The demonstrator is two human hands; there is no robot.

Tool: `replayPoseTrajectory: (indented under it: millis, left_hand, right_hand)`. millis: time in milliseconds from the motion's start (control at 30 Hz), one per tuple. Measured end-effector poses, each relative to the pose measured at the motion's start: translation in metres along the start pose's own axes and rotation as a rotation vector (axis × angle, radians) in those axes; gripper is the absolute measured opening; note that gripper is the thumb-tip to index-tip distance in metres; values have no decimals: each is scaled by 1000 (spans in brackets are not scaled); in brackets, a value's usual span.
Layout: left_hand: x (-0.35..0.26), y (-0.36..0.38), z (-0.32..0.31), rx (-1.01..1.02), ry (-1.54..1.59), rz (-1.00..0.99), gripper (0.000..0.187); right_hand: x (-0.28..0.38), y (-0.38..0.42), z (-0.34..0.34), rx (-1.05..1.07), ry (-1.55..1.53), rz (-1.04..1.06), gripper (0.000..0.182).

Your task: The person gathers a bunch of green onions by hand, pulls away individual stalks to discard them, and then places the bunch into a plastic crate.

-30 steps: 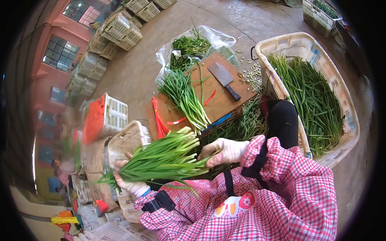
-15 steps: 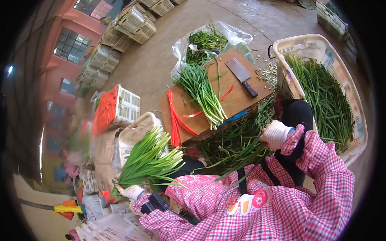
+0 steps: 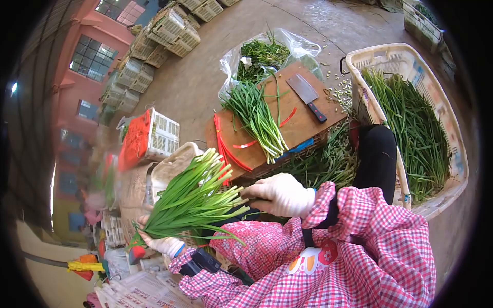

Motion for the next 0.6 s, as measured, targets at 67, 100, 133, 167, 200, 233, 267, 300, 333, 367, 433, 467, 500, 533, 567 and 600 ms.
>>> replayPoseTrajectory:
  millis: [67, 100, 133, 167, 200, 233, 267, 300, 333, 367, 433, 467, 500, 533, 567, 600]
  left_hand:
    - [6, 4, -8, 4, -23, -5, 14]
    - [9, 7, -15, 7, -46, -9, 15]
    - [11, 9, -20, 8, -46, -9, 15]
    - [14, 11, -25, 33, -32, 11, 15]
    - [17, 12, -29, 57, -18, 32, 15]
    - [19, 13, -32, 58, -18, 34, 15]
    - [21, 14, -34, 69, -27, 30, 15]
    - [23, 15, -36, 79, -38, 25, 15]
    - [24, 16, -37, 80, -39, 27, 15]
    - [25, 16, -37, 79, -57, 29, 15]
    - [26, 16, -38, 79, -79, 33, 15]
    - [27, 16, -37, 80, -50, 44, 15]
    - [28, 15, -37, 79, -20, 54, 15]
    - [28, 15, -38, 79, -22, 55, 15]
    - [28, 16, -38, 55, -12, 54, 15]
    - [29, 15, -38, 31, -1, 53, 14]
  right_hand:
    - [-1, -7, -4, 22, 62, 39, 33]
    - [-2, -10, -8, 96, 114, 6, 34]
    - [-4, -12, -13, 170, 166, -26, 35]
    - [-4, -14, -14, 168, 166, -26, 35]
    - [-4, -15, -17, 206, 197, -30, 34]
    - [-2, -17, -20, 244, 227, -34, 33]
    - [2, -18, -19, 248, 252, -62, 28]
    - [-1, -17, -19, 246, 252, -63, 28]
    - [-5, -17, -22, 252, 217, -53, 28]
    - [-10, -16, -24, 257, 181, -43, 28]
    - [-18, -16, -26, 235, 151, -20, 24]
    - [-21, -14, -25, 198, 61, -42, 22]
    - [-24, -13, -24, 163, -30, -65, 21]
    - [-27, -11, -25, 149, -169, -116, 19]
    - [-34, -8, -27, 137, -320, -154, 20]
    - [-36, -6, -28, 136, -449, -271, 19]
Point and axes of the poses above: each hand's wrist, its own y-axis away from the middle knuckle, its own z-axis out of the back of the hand, x = y × z, the point moved 5 cm from there along -y, towards the middle knuckle, and after that the axes turned 12 degrees about -y, right-handed, at the moved point
